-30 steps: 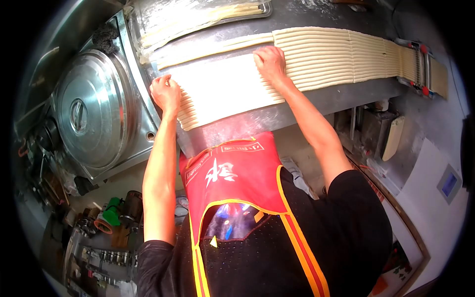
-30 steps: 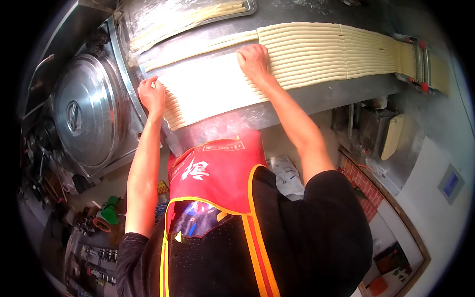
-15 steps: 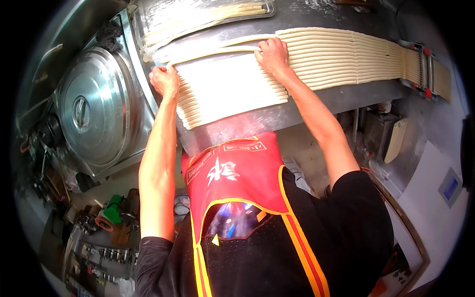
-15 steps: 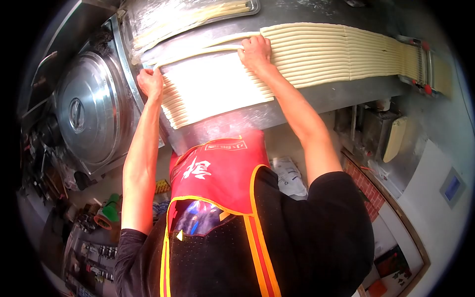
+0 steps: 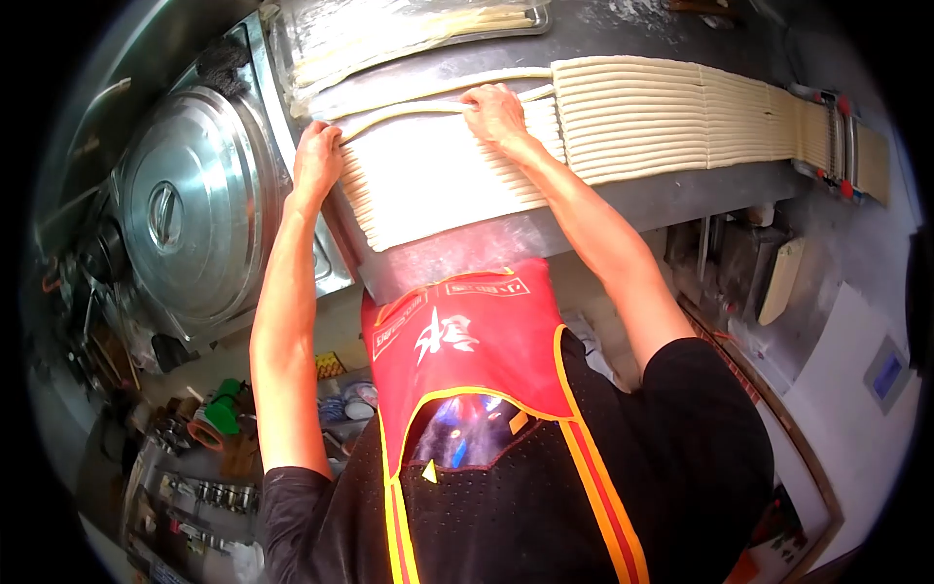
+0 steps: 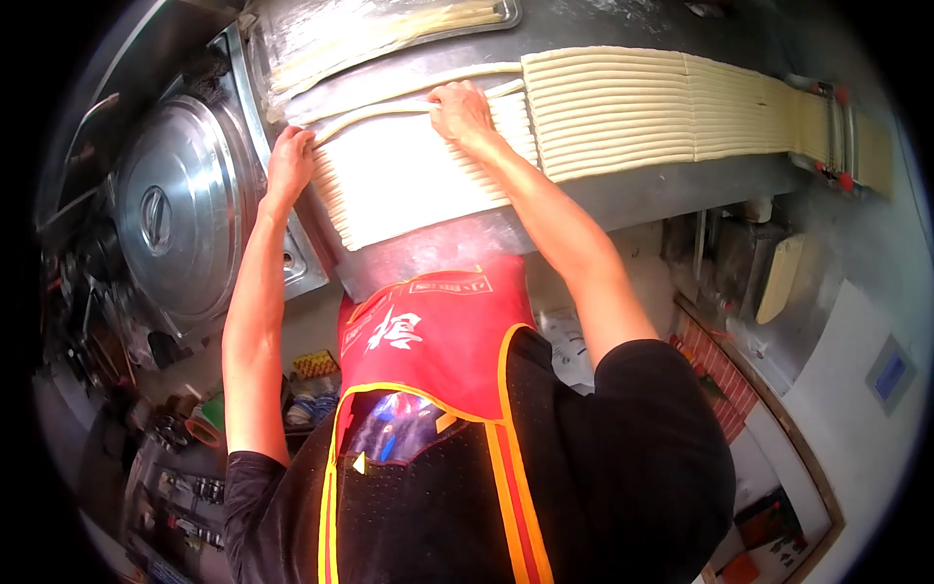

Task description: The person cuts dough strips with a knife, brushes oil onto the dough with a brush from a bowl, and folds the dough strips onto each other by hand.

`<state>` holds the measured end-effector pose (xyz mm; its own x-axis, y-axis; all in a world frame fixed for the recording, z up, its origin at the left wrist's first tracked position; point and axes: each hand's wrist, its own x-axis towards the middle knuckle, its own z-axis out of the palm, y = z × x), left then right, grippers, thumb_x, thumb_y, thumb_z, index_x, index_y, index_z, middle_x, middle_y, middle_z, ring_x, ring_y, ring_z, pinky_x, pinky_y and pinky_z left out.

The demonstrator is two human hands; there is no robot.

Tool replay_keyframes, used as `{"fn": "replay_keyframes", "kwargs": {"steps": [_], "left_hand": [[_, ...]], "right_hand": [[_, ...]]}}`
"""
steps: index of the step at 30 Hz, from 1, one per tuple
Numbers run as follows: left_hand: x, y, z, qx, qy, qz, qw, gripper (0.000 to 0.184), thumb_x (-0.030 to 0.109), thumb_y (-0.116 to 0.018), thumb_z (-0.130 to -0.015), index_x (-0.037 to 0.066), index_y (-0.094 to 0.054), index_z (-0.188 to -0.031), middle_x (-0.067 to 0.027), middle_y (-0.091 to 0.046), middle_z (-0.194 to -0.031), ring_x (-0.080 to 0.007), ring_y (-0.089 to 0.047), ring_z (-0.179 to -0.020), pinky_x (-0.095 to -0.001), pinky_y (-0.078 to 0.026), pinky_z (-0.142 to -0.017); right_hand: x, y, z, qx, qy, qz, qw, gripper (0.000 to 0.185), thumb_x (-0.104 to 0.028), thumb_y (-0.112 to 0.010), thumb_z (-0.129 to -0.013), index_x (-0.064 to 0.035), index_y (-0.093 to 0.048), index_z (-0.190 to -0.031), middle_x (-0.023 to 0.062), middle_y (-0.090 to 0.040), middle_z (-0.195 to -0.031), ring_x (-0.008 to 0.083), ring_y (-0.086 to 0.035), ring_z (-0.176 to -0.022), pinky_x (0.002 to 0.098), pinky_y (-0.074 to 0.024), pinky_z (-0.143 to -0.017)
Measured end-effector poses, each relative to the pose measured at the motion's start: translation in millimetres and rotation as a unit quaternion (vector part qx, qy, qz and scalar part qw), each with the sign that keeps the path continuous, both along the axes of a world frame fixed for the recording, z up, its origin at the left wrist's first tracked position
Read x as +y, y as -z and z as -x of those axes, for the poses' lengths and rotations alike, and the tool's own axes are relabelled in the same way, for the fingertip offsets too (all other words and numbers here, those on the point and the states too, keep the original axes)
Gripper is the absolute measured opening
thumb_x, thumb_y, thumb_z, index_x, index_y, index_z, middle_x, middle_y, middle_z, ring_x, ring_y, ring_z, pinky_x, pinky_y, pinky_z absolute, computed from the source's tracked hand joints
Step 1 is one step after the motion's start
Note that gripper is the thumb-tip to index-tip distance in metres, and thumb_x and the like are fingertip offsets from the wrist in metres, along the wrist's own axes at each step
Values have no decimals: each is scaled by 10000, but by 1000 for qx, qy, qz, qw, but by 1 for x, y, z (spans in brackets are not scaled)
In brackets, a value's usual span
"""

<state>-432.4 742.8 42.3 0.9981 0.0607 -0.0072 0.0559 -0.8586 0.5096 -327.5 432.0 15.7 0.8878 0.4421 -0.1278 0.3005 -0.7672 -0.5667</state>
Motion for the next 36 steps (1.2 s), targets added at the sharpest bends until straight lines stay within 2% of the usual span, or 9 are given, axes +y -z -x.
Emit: {"fn": "replay_keyframes", "kwargs": {"steps": [2,8,12,15,19,24,32,34,36], "left_hand": [[-4,1,1,32,2,-59,998,166,41,-582,-891,26,-680,-1024,-155,-644,-1027,-353,-596,-1013,-424,-495,-884],[-11,4,1,15,-14,-28,999,283,-34,-558,-792,76,-695,-1014,-130,-633,-994,-351,-585,-995,-426,-488,-890],[1,1,-3,70,6,3,998,308,-35,-546,-791,106,-700,-1015,-127,-624,-974,-347,-590,-991,-427,-490,-879],[-11,-3,-1,28,19,-19,999,287,6,-564,-797,121,-718,-1010,-129,-620,-947,-342,-594,-948,-423,-492,-861],[-38,3,8,-51,-33,-38,997,169,159,-678,-841,161,-749,-995,-98,-627,-880,-312,-599,-896,-410,-499,-808],[-45,19,23,-128,-78,-66,987,182,182,-701,-849,179,-751,-1024,-105,-646,-985,-305,-602,-975,-418,-491,-853],[-46,23,7,-11,-215,-74,974,163,183,-656,-846,124,-741,-973,-116,-652,-1026,-316,-597,-1016,-425,-489,-874],[-41,18,-2,-44,-224,-58,972,154,130,-640,-840,96,-726,-963,-115,-663,-1039,-320,-603,-1004,-433,-488,-882],[-35,16,-20,-200,-139,-67,967,177,92,-635,-838,95,-718,-993,-116,-661,-1040,-318,-606,-1002,-438,-485,-895]], "right_hand": [[13,-1,7,-4,16,36,999,283,-230,-586,-840,-138,-742,-1058,110,-694,-1103,318,-585,-1096,464,-442,-966],[118,-1,46,-23,-68,2,997,255,-229,-582,-858,-143,-744,-1035,113,-681,-1098,316,-555,-1129,477,-442,-964],[114,2,45,-40,-100,-56,993,236,-193,-565,-878,-138,-721,-1046,108,-668,-1068,325,-563,-1091,472,-446,-942],[113,1,55,-114,-112,-34,987,223,-198,-610,-881,-130,-701,-1073,108,-666,-1021,320,-588,-1039,467,-466,-904],[90,3,54,-214,-128,-154,956,183,-163,-593,-862,-124,-676,-1021,106,-652,-971,317,-607,-970,464,-482,-859],[-20,21,-1,-171,-157,-56,971,149,-145,-627,-821,-146,-718,-940,65,-682,-870,290,-643,-873,426,-519,-768],[-91,1,-13,-250,6,-14,968,120,-183,-625,-862,-157,-731,-912,5,-704,-890,246,-625,-943,431,-438,-927],[-84,-4,-12,-229,-28,67,971,132,-197,-643,-862,-137,-730,-943,33,-705,-937,252,-628,-974,427,-446,-925],[-83,-7,-25,-176,-50,124,975,137,-203,-631,-874,-116,-718,-934,52,-702,-940,264,-626,-973,429,-449,-919]]}}
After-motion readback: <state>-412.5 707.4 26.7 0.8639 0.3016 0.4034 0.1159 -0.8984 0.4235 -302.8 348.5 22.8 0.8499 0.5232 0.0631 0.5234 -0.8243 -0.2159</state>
